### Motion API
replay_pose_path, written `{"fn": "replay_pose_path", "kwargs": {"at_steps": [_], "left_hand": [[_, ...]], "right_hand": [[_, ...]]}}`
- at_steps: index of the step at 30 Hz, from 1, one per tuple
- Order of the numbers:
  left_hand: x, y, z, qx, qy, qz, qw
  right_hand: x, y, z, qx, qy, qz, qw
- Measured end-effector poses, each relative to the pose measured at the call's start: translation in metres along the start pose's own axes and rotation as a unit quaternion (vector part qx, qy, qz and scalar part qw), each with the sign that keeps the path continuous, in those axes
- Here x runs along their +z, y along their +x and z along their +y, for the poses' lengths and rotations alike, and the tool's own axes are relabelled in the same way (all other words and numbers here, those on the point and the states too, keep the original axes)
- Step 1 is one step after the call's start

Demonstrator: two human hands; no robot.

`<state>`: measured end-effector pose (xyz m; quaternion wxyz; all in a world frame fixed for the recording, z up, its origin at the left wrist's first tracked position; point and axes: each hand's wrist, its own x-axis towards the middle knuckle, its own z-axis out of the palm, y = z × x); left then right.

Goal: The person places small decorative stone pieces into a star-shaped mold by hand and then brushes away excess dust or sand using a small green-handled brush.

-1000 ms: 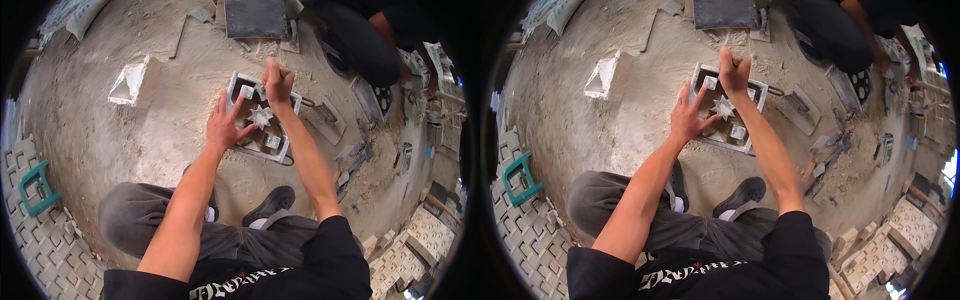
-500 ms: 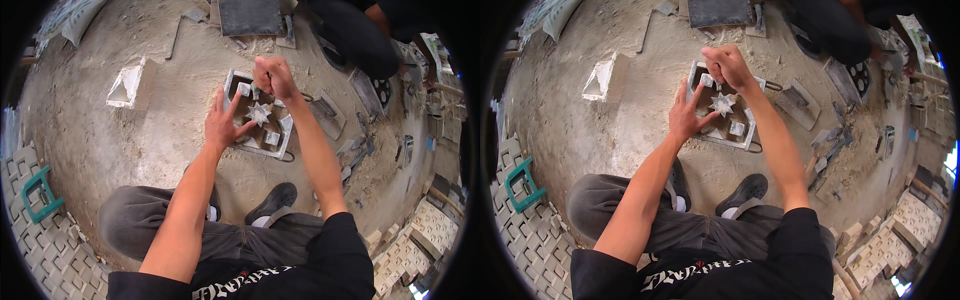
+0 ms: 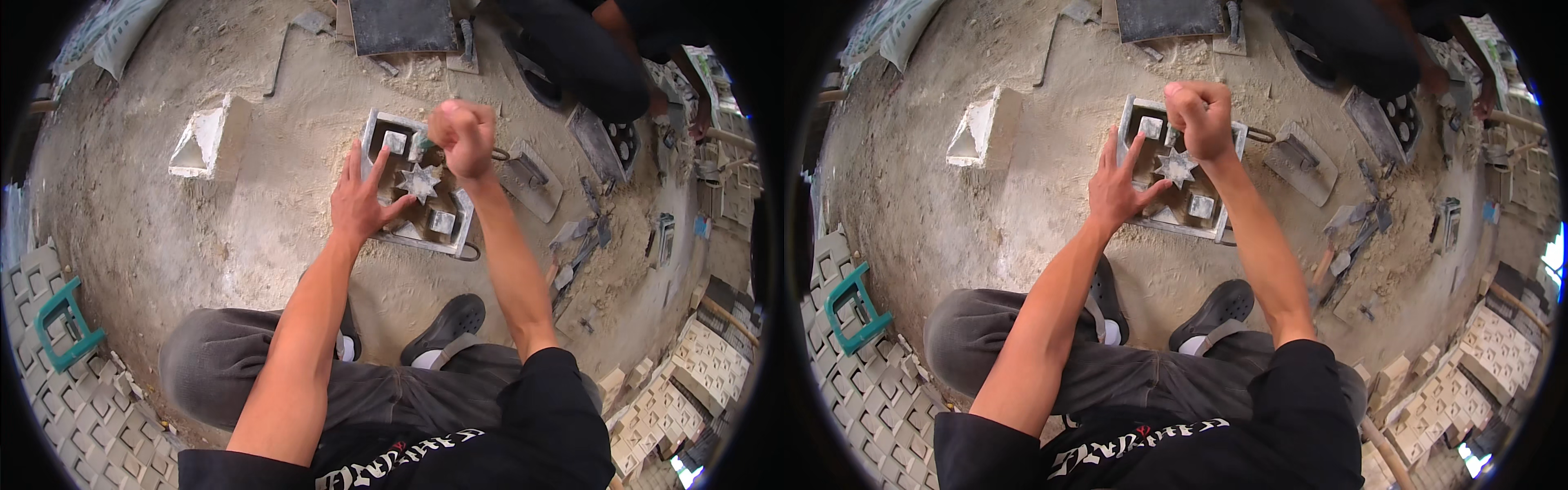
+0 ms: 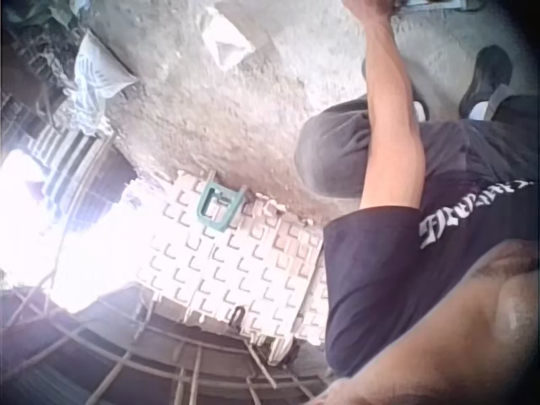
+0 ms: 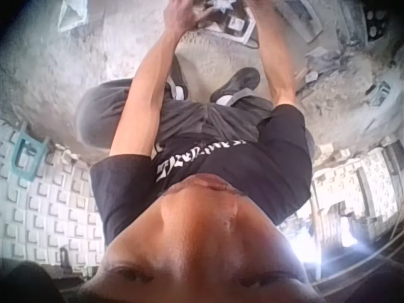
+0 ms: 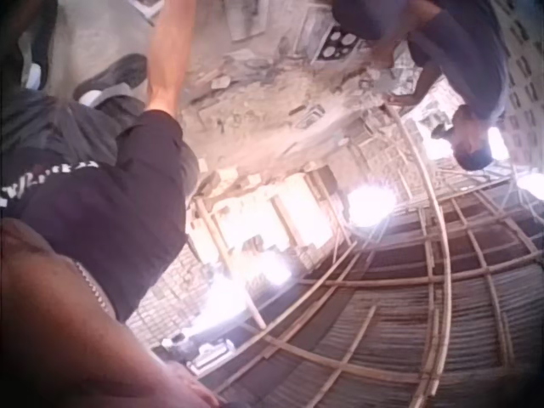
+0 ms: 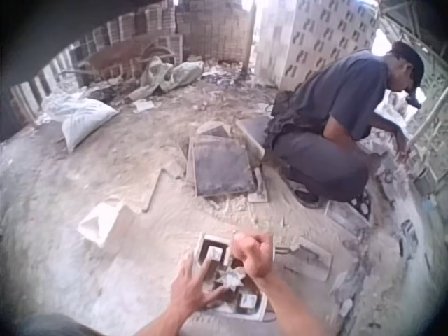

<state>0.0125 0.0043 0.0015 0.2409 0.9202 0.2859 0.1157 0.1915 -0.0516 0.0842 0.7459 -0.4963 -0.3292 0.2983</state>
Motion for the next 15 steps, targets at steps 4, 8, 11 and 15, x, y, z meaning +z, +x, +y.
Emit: {"fn": "replay_pose_path", "kwargs": {"at_steps": [4, 8, 11, 15], "left_hand": [[0.002, 0.002, 0.006, 0.006, -0.011, 0.001, 1.0], [0.002, 0.002, 0.006, -0.003, 0.001, -0.008, 1.0], [0.001, 0.004, 0.0, 0.004, 0.002, 0.004, 1.0], [0.004, 0.001, 0.006, -0.005, 0.0, -0.014, 1.0]], "right_hand": [[-0.002, -0.002, -0.014, -0.015, -0.015, 0.035, 0.999], [-0.006, 0.002, 0.008, -0.001, -0.005, 0.038, 0.999], [0.002, 0.001, -0.017, -0.024, 0.02, 0.042, 0.999], [-0.005, -0.004, 0.021, 0.024, -0.026, 0.056, 0.998]]}}
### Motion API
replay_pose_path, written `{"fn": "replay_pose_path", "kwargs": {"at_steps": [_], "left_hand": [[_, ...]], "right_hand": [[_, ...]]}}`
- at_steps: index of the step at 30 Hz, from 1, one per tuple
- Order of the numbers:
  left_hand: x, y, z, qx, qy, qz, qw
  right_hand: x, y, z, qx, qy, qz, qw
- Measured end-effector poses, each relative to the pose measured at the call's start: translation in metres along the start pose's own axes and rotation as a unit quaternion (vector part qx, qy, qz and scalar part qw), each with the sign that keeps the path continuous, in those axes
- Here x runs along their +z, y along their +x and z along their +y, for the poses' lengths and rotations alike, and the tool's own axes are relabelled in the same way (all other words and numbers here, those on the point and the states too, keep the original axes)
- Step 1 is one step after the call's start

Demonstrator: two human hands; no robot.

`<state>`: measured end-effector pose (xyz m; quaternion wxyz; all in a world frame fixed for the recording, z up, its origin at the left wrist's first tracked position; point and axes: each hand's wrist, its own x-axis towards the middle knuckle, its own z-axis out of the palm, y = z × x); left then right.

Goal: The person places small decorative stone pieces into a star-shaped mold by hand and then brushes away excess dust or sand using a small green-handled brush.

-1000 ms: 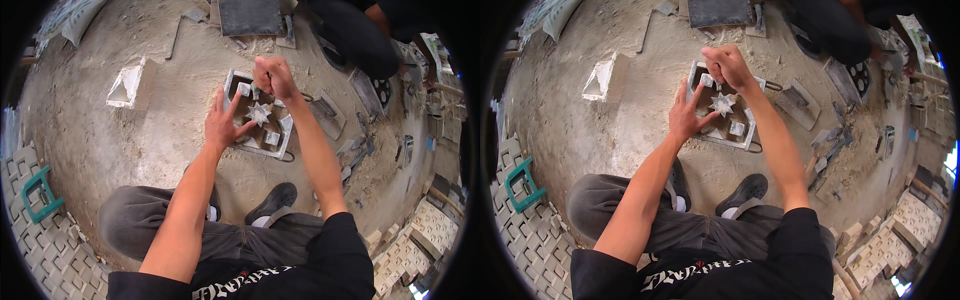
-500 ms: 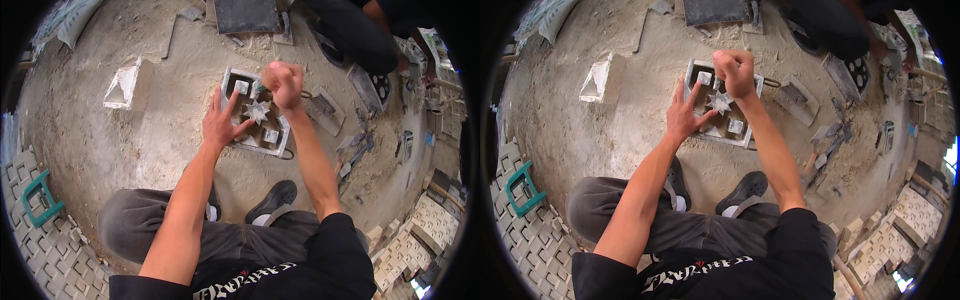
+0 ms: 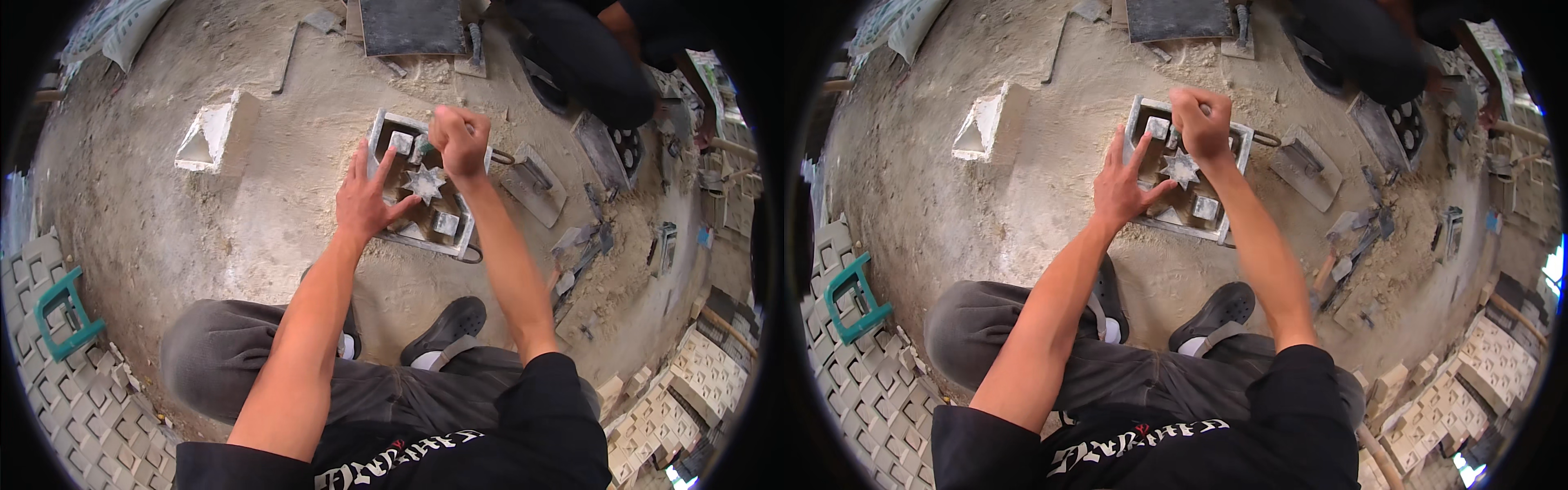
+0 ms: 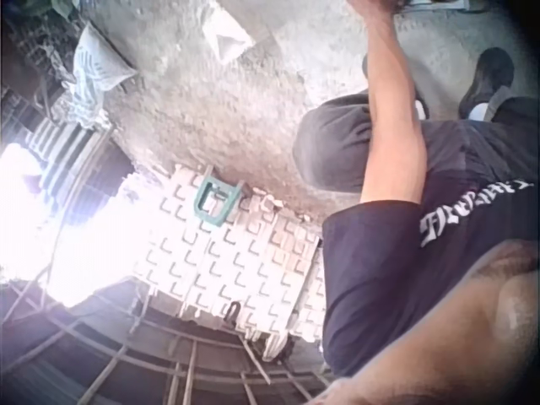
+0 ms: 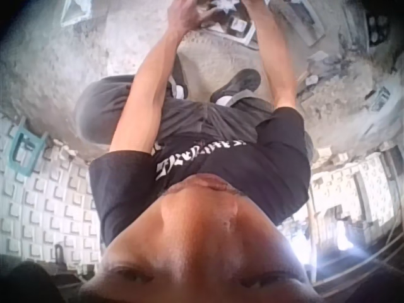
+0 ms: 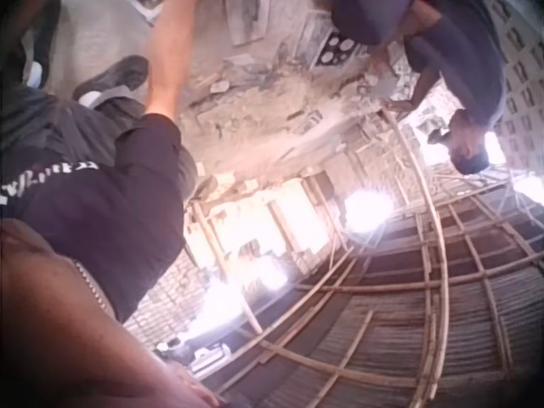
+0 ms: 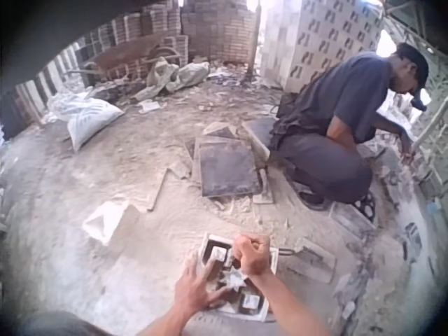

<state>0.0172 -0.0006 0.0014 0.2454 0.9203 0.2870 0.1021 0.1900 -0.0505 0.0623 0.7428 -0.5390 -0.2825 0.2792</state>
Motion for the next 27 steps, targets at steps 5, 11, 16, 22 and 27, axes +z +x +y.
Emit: {"fn": "replay_pose_path", "kwargs": {"at_steps": [5, 11, 16, 22, 27], "left_hand": [[-0.005, 0.0, -0.004, -0.006, 0.01, 0.002, 1.0], [-0.003, 0.001, -0.003, -0.01, 0.006, -0.005, 1.0], [-0.003, 0.0, 0.001, 0.003, -0.003, 0.006, 1.0], [-0.001, -0.001, -0.003, -0.007, 0.007, 0.001, 1.0], [-0.001, -0.002, -0.006, 0.012, 0.01, 0.014, 1.0]], "right_hand": [[0.019, 0.012, -0.035, -0.027, -0.001, 0.014, 1.0], [0.021, 0.017, -0.016, 0.017, -0.109, -0.053, 0.993], [0.01, 0.011, -0.033, 0.007, -0.051, -0.055, 0.997], [0.004, 0.015, -0.038, -0.028, 0.017, 0.001, 0.999], [0.015, 0.005, -0.101, -0.085, 0.058, 0.135, 0.985]]}}
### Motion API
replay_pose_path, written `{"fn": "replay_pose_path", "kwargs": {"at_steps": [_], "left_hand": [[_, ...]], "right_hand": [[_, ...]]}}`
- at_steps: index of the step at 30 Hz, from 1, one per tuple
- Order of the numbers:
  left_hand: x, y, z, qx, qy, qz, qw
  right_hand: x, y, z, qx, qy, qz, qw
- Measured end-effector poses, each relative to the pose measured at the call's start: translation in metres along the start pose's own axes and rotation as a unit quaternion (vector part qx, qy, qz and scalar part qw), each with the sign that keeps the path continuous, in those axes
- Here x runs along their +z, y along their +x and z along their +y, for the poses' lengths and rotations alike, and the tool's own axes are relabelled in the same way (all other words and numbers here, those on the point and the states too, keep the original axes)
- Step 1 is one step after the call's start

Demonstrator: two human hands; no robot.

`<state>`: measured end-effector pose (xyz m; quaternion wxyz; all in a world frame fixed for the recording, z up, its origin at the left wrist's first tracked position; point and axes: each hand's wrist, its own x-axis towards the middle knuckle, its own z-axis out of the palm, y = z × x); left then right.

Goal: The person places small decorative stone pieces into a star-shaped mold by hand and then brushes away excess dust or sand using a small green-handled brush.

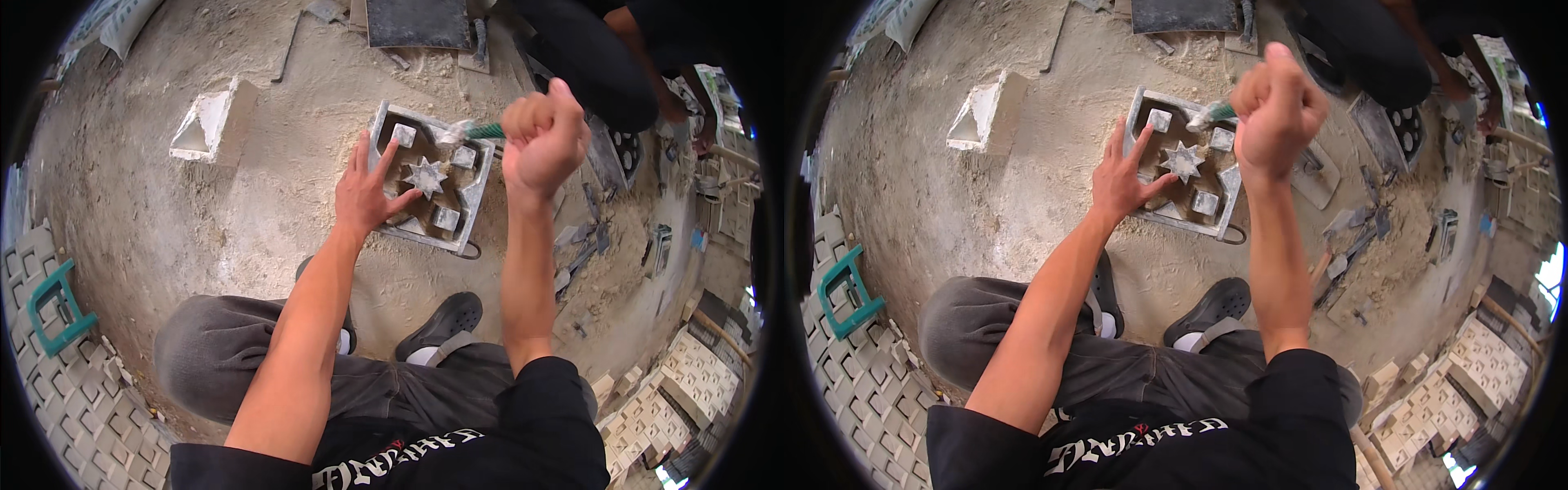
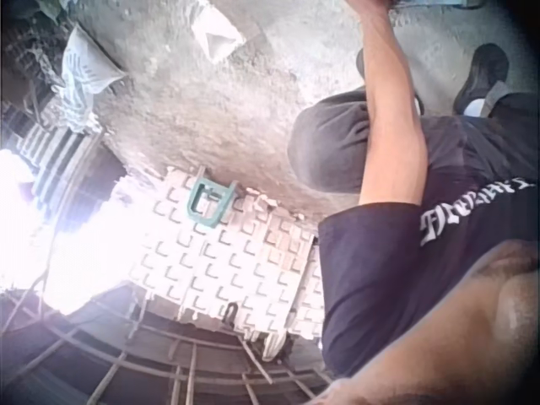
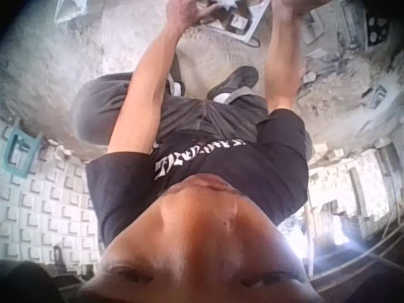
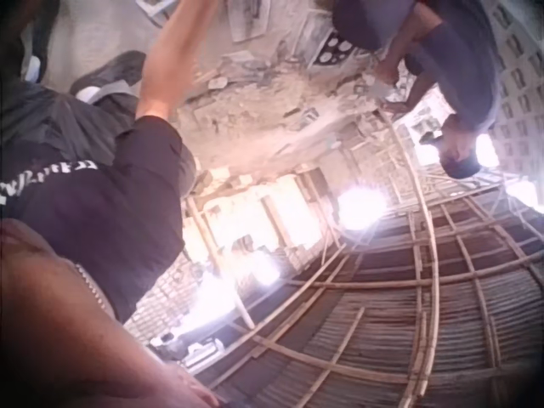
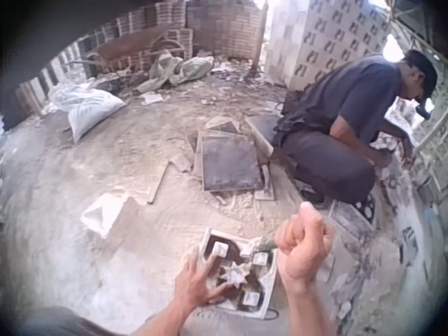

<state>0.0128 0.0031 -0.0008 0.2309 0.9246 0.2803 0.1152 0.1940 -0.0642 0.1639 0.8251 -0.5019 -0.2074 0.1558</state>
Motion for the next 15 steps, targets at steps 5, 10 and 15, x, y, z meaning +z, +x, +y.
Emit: {"fn": "replay_pose_path", "kwargs": {"at_steps": [5, 10, 15], "left_hand": [[0.0, 0.0, -0.001, 0.006, -0.003, 0.014, 1.0], [0.001, -0.001, 0.0, 0.005, -0.005, 0.011, 1.0], [0.0, 0.0, -0.001, -0.005, -0.01, 0.008, 1.0]], "right_hand": [[-0.022, -0.014, 0.043, -0.03, -0.072, 0.094, 0.993], [-0.048, -0.003, 0.078, 0.001, -0.047, -0.12, 0.992], [-0.052, 0.016, 0.073, 0.086, -0.135, -0.265, 0.951]]}}
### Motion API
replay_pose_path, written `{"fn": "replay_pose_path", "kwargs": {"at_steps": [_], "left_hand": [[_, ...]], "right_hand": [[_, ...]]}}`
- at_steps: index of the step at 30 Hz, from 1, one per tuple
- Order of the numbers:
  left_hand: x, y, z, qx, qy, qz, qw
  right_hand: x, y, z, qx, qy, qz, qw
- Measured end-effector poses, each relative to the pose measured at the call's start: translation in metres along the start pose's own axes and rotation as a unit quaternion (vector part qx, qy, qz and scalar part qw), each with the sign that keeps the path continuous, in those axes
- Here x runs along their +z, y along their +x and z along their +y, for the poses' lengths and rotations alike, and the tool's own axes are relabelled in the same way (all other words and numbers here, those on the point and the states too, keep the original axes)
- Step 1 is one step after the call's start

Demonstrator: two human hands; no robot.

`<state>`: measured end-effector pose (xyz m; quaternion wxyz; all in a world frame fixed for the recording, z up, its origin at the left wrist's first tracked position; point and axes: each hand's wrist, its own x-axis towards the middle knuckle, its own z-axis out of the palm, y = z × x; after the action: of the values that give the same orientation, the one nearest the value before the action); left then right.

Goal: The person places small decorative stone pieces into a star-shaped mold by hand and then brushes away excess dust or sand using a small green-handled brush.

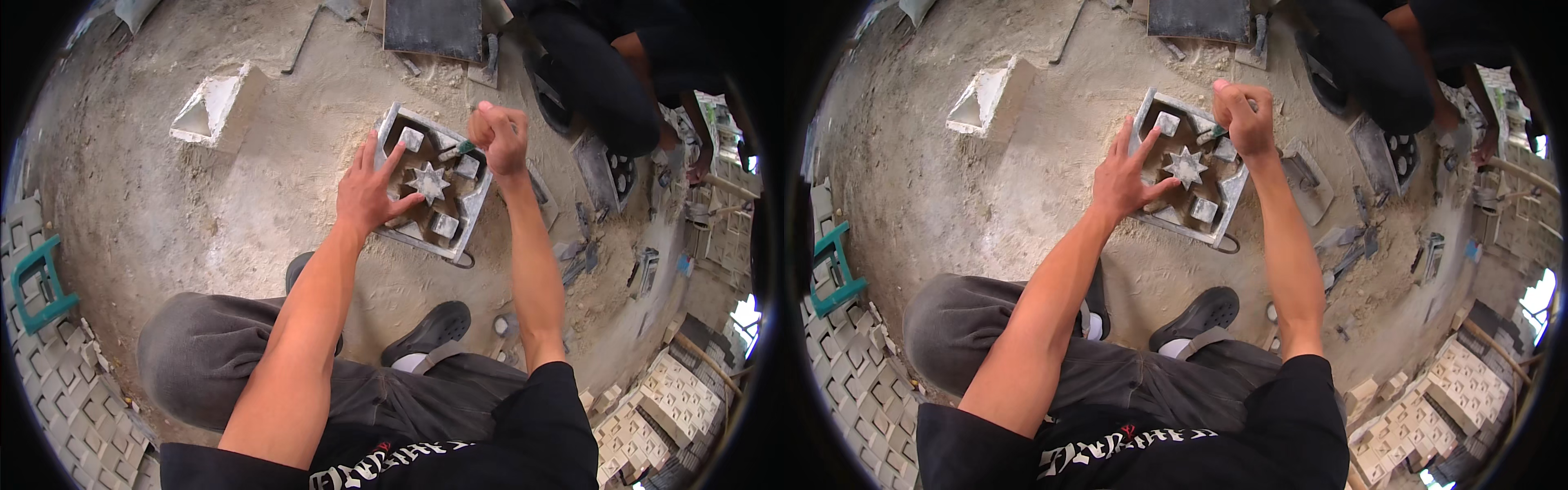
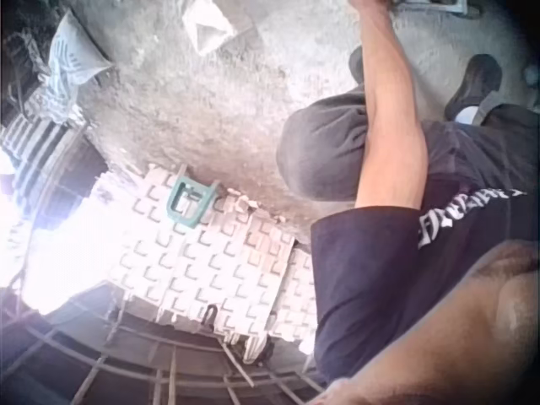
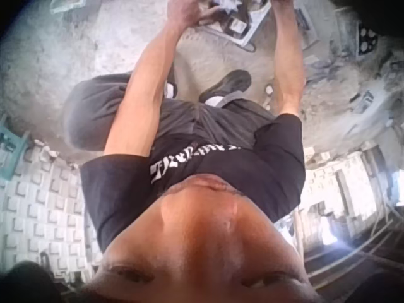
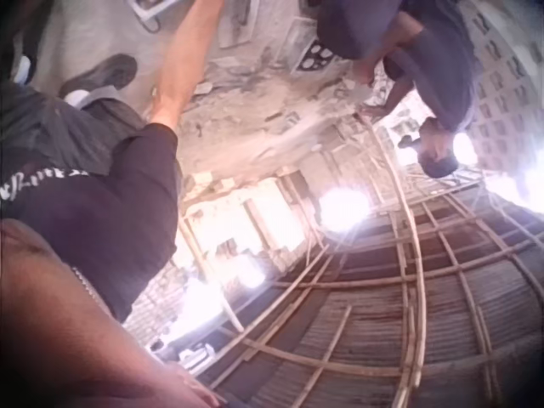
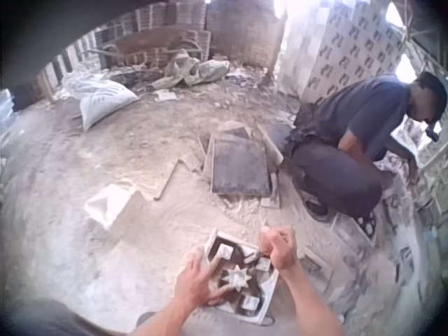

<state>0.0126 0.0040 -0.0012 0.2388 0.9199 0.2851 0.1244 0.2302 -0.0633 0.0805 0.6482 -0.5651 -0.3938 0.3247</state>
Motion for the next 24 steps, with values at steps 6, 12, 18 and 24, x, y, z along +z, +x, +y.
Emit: {"fn": "replay_pose_path", "kwargs": {"at_steps": [6, 12, 18, 24], "left_hand": [[0.006, -0.003, -0.004, 0.014, -0.001, 0.016, 1.0], [0.002, -0.004, -0.005, 0.004, 0.002, 0.001, 1.0], [0.0, 0.001, 0.006, -0.012, -0.014, -0.027, 0.999], [-0.004, 0.001, 0.003, -0.01, 0.007, -0.021, 1.0]], "right_hand": [[0.008, -0.015, -0.044, -0.079, 0.13, 0.063, 0.986], [0.015, -0.015, 0.0, -0.077, 0.077, 0.096, 0.989], [0.002, -0.026, 0.016, -0.093, 0.055, 0.118, 0.987], [0.011, -0.02, -0.02, -0.118, 0.034, 0.07, 0.99]]}}
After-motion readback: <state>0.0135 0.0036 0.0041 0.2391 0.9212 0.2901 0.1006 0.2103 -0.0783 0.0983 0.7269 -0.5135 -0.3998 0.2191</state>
